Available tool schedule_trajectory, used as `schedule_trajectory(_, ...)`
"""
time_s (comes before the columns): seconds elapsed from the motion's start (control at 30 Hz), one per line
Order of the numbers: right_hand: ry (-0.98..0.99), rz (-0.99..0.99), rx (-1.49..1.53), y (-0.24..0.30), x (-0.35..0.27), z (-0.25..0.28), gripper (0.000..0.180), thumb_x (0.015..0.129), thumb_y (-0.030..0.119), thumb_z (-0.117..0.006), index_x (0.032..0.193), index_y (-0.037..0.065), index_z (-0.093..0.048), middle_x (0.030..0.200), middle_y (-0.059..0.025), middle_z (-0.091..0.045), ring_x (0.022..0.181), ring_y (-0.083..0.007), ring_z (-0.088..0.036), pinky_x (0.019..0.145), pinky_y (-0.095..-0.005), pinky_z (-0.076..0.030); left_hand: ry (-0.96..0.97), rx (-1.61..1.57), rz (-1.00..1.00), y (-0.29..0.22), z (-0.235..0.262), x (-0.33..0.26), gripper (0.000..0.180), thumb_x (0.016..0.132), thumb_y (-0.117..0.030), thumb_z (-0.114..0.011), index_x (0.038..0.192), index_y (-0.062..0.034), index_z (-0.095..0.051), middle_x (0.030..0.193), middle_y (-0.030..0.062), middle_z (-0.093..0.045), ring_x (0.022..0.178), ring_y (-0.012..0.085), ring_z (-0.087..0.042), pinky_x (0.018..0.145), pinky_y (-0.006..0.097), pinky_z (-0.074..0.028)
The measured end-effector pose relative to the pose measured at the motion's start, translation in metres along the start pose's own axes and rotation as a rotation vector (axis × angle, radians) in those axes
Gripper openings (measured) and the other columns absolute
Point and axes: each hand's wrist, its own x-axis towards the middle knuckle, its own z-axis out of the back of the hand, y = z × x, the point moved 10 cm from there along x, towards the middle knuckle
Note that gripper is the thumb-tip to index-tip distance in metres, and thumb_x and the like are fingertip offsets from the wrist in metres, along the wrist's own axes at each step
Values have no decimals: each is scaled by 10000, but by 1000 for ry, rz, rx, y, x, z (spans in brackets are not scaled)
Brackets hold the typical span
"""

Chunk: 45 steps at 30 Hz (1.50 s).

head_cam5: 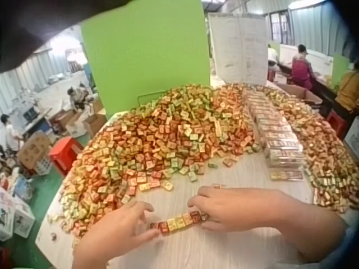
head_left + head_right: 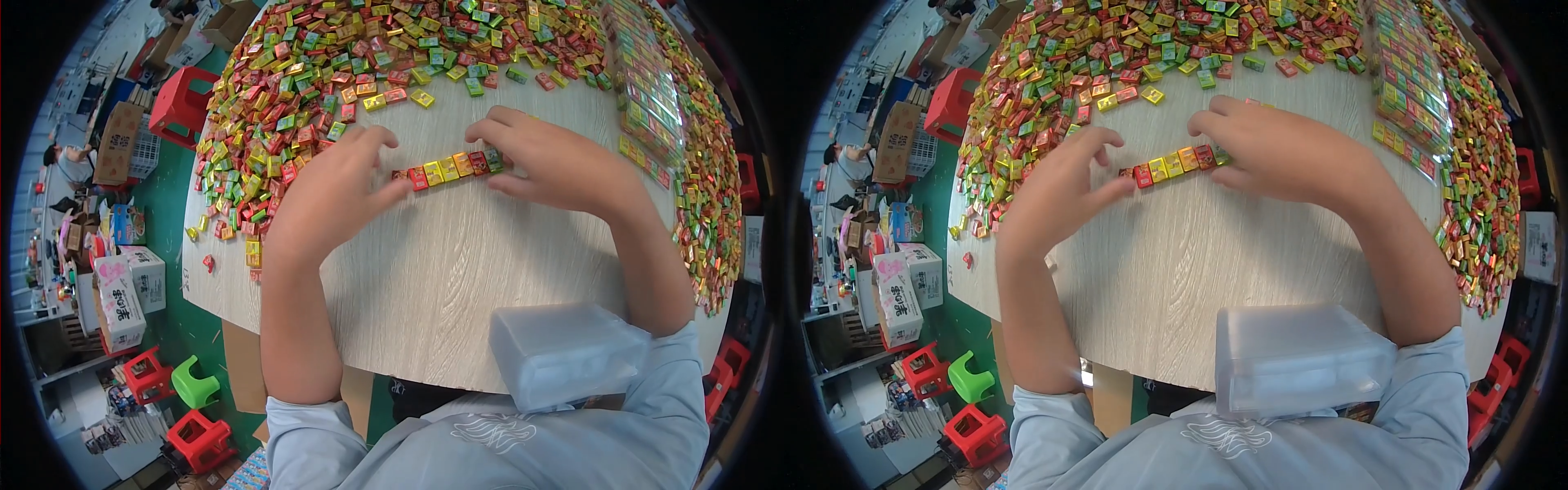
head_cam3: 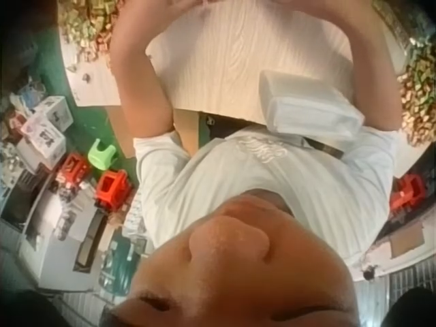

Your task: Packaging small wrapped items into a plastic container.

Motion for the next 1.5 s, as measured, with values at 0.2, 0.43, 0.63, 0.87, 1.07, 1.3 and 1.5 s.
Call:
schedule_trajectory(0.2, -21, -30, 1, 2, 6, -8, 421, 920, 126, -750, 1314, 68, -616, 1181, -130, -616, 1053, -356, -647, 897, -452, -527, -6, -37, -157, -18, -17, 3, 440, 858, -133, -844, 1252, -77, -658, 1076, 101, -636, 834, 247, -665, 773, 390, -558)
schedule_trajectory(0.43, 24, 55, 101, -3, 14, -14, 299, 918, 114, -747, 1198, 49, -666, 1132, -121, -633, 1002, -373, -647, 860, -465, -516, 23, -27, -145, -21, -18, 7, 297, 869, -115, -822, 1141, -55, -719, 1025, 119, -617, 861, 283, -657, 806, 398, -555)
schedule_trajectory(0.63, -48, 14, 59, 7, 12, -10, 295, 912, 177, -775, 1155, 51, -665, 1106, -131, -626, 996, -365, -652, 855, -457, -518, 10, -25, -134, -22, -16, 7, 325, 855, -173, -824, 1137, -58, -709, 1059, 154, -638, 962, 377, -674, 844, 458, -560)
schedule_trajectory(0.87, -158, 95, 22, 8, 11, -13, 285, 914, 207, -785, 1143, 74, -682, 1080, -136, -618, 977, -354, -654, 839, -462, -527, -36, 44, -81, -25, -19, 8, 308, 850, -168, -831, 1138, -106, -742, 1015, 133, -638, 912, 346, -671, 824, 444, -549)
schedule_trajectory(1.07, -282, 82, -6, 16, -10, 27, 263, 891, 191, -810, 1107, 86, -703, 1047, -118, -635, 958, -340, -663, 805, -456, -538, -248, -14, -164, -59, 8, -4, 321, 820, -166, -847, 1122, -105, -756, 1040, 128, -656, 921, 331, -687, 815, 423, -562)
schedule_trajectory(1.3, -430, 142, -44, 88, -110, 106, 300, 830, 160, -849, 1078, 78, -702, 1009, -99, -628, 881, -302, -656, 758, -425, -536, -416, 30, -324, -162, 62, -77, 336, 792, -110, -856, 1111, -95, -750, 970, 91, -629, 830, 252, -693, 737, 364, -582)
schedule_trajectory(1.5, -480, 40, -111, 124, -198, 112, 349, 798, 160, -850, 1105, 72, -710, 988, -78, -617, 856, -271, -648, 732, -390, -530, -348, 66, -431, -226, 51, -130, 372, 743, -78, -873, 1095, -107, -755, 944, 77, -608, 751, 224, -683, 679, 366, -557)
